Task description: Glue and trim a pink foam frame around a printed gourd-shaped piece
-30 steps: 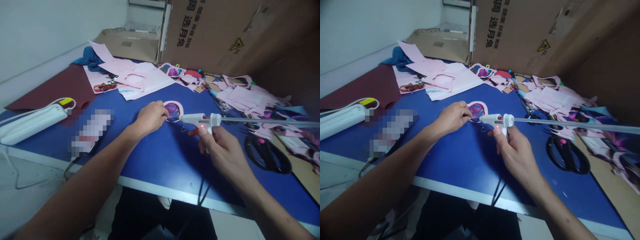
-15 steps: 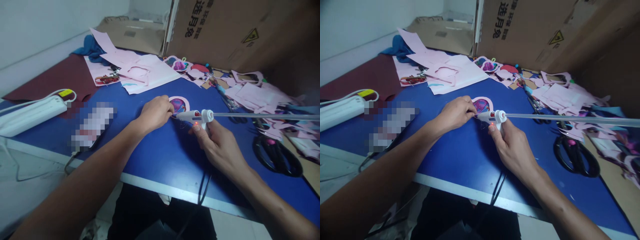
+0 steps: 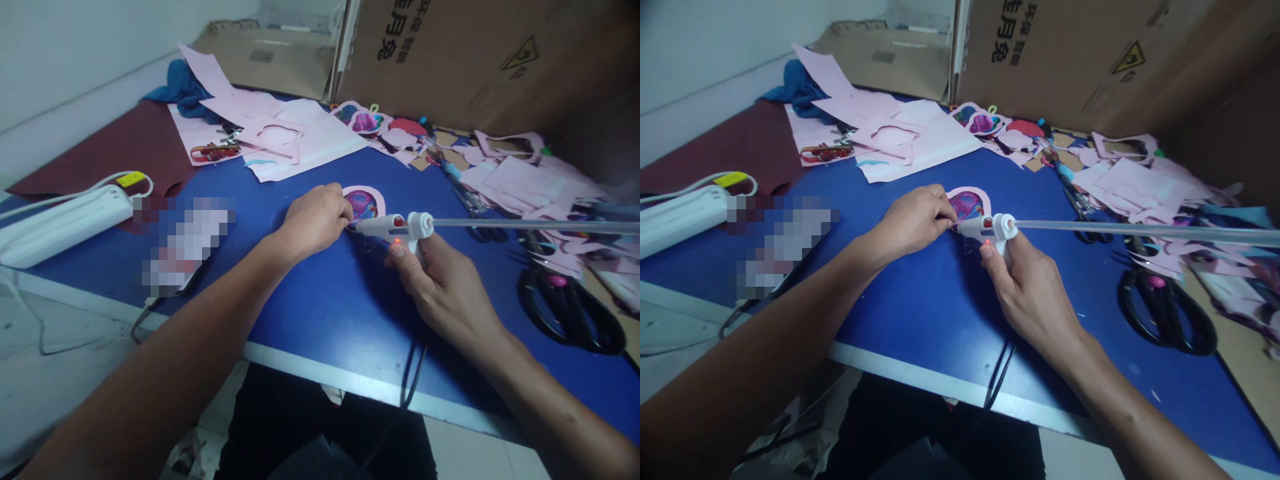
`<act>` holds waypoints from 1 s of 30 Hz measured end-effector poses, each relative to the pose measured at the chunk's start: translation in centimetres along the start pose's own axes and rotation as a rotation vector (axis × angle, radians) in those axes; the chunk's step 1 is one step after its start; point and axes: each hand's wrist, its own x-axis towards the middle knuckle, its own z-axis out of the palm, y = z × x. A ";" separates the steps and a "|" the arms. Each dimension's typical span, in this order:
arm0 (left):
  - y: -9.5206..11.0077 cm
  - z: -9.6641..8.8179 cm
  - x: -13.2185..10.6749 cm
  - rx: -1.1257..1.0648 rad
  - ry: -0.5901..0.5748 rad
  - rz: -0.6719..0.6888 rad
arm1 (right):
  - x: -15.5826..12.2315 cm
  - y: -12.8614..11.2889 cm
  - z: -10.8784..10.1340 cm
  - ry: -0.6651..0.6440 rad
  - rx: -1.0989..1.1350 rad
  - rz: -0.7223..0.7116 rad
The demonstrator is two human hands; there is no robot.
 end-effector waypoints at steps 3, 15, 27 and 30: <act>0.0 0.0 0.0 0.001 0.000 0.001 | 0.0 -0.1 0.0 0.002 0.002 -0.001; 0.1 -0.1 0.0 -0.010 -0.002 -0.002 | 0.1 0.0 -0.2 0.001 -0.010 -0.002; 0.3 -0.3 0.0 0.018 -0.020 -0.022 | -0.3 -0.1 -0.4 0.001 0.011 0.009; 0.2 -0.2 0.0 0.008 -0.015 -0.012 | -0.4 0.0 -0.5 0.005 0.014 0.015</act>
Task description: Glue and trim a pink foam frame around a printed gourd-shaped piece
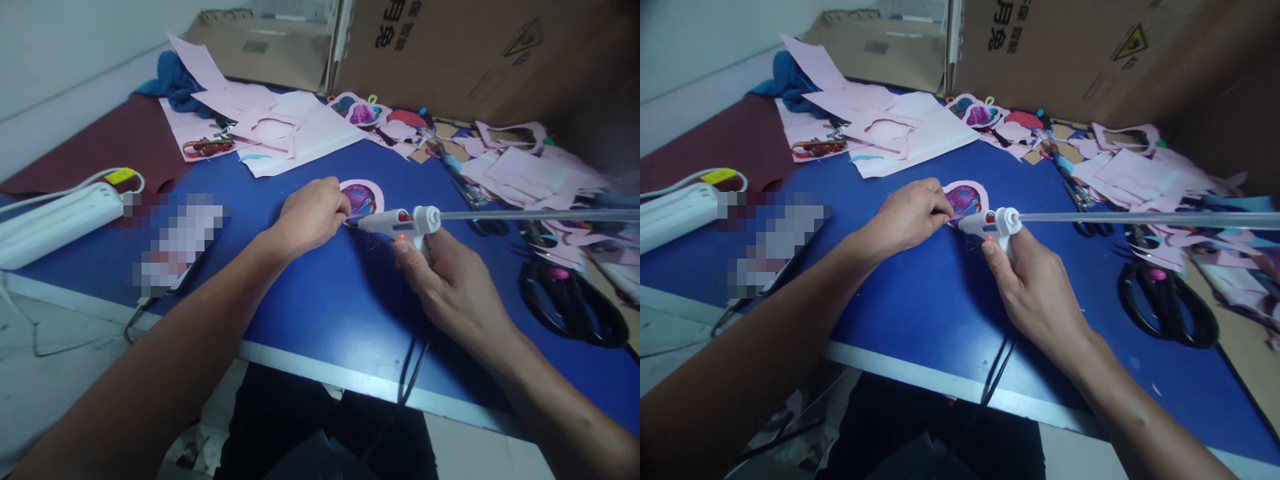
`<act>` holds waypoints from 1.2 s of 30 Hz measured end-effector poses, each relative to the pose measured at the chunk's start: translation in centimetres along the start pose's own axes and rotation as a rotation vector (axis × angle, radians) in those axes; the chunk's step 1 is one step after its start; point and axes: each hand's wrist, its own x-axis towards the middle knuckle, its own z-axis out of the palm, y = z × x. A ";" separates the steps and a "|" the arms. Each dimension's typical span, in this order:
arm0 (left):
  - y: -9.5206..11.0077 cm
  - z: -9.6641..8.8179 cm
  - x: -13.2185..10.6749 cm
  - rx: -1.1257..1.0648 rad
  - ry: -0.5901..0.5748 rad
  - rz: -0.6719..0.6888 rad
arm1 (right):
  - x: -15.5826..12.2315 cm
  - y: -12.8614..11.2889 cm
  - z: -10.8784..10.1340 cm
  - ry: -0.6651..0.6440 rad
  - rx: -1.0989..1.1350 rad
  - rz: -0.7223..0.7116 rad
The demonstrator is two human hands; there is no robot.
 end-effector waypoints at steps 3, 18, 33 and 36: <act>0.0 0.0 0.0 -0.001 -0.005 0.000 | -0.1 0.2 -0.2 0.017 -0.018 0.012; 0.0 -0.1 0.0 -0.009 -0.001 -0.006 | -0.3 0.4 -0.6 0.043 -0.031 0.035; -0.2 0.0 0.1 -0.019 0.000 0.006 | -0.5 0.9 -1.0 0.053 -0.009 0.079; -0.2 0.0 0.1 -0.015 0.000 0.006 | -0.5 0.9 -1.0 0.057 -0.013 0.077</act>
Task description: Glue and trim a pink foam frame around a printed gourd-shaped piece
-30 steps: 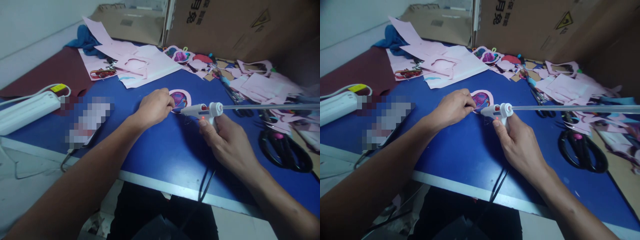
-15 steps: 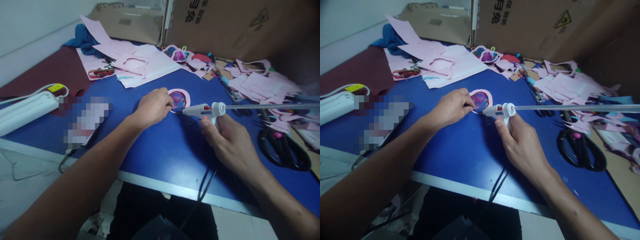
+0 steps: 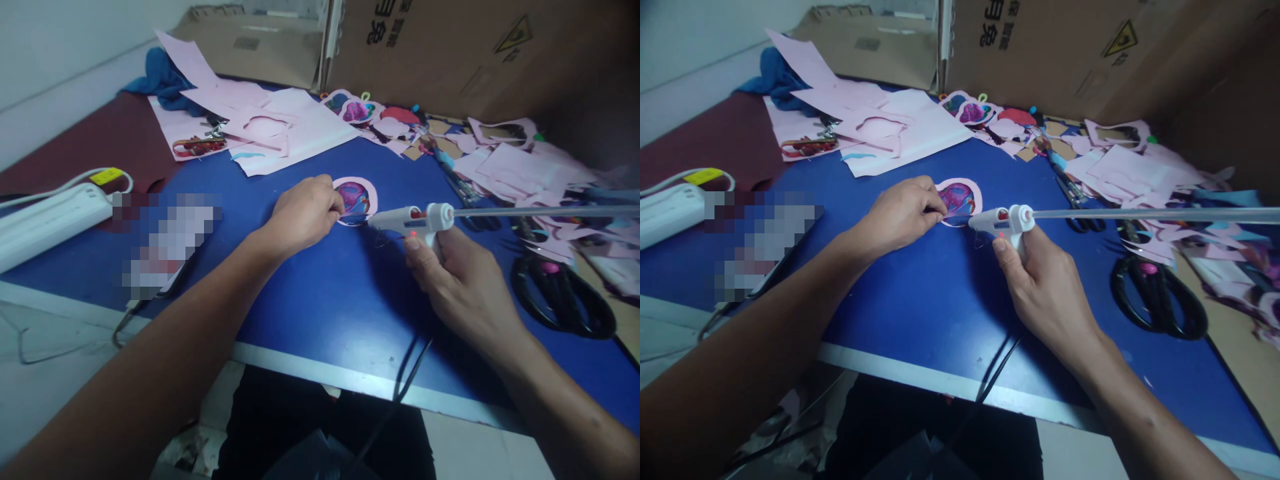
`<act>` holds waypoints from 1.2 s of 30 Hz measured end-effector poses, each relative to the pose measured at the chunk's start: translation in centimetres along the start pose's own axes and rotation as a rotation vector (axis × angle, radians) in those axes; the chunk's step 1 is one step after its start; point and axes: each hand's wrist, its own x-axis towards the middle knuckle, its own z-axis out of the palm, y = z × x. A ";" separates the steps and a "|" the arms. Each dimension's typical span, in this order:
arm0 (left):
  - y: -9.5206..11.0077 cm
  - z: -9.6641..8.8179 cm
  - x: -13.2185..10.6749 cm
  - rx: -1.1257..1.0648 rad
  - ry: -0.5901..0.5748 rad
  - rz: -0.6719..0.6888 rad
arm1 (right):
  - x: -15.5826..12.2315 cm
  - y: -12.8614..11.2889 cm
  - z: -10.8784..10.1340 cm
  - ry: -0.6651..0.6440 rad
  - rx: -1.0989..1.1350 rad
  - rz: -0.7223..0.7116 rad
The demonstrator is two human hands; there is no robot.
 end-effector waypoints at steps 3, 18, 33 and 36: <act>0.1 -0.1 0.0 0.006 0.000 0.001 | 0.0 0.0 0.0 0.007 -0.005 -0.001; 0.1 0.0 0.0 0.002 0.007 0.007 | 0.0 0.1 -0.1 0.024 -0.024 0.023; 0.7 -0.4 -0.3 0.026 -0.011 -0.032 | -1.4 1.6 -4.9 -0.165 0.898 0.914; 0.7 -0.5 -0.3 0.022 -0.013 -0.032 | -1.2 2.2 -6.5 -0.252 0.847 0.965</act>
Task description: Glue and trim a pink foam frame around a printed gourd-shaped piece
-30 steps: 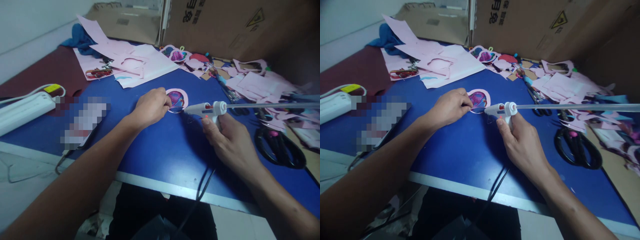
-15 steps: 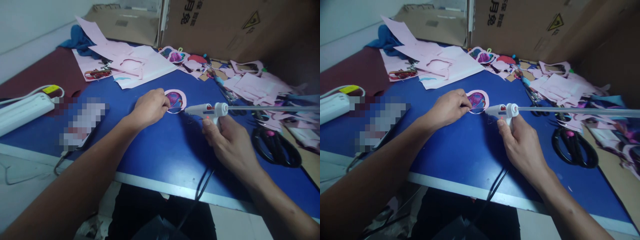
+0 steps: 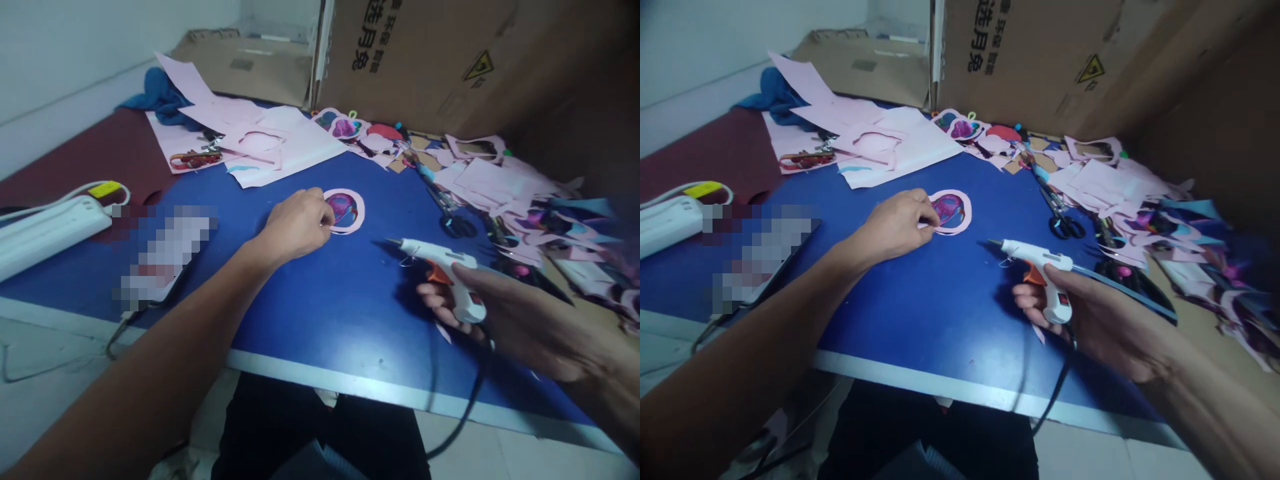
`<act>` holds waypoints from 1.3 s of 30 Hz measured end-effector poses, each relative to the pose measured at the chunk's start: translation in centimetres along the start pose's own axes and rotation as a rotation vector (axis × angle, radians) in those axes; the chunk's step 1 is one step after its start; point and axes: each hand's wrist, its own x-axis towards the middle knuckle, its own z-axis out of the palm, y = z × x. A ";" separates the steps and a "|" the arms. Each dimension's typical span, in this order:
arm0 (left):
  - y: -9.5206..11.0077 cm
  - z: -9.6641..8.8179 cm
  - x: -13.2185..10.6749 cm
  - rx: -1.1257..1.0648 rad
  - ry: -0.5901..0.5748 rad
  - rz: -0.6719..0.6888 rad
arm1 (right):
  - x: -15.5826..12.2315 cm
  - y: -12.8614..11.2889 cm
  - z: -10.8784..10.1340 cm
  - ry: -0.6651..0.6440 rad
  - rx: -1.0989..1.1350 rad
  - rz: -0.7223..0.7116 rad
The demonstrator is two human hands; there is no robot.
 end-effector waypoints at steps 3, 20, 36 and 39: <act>-0.1 0.0 0.0 0.001 -0.009 -0.005 | 0.0 -0.4 -1.1 -0.098 -0.104 0.052; -0.7 0.1 -0.2 -0.008 0.014 0.023 | 2.4 -2.6 6.3 0.182 -1.601 -1.324; -0.4 0.1 -0.3 -0.024 0.006 0.005 | 6.7 -4.5 9.3 0.147 -1.909 -1.380; -0.3 0.1 -0.3 -0.027 0.000 0.002 | 6.8 -4.6 9.3 0.126 -1.904 -1.414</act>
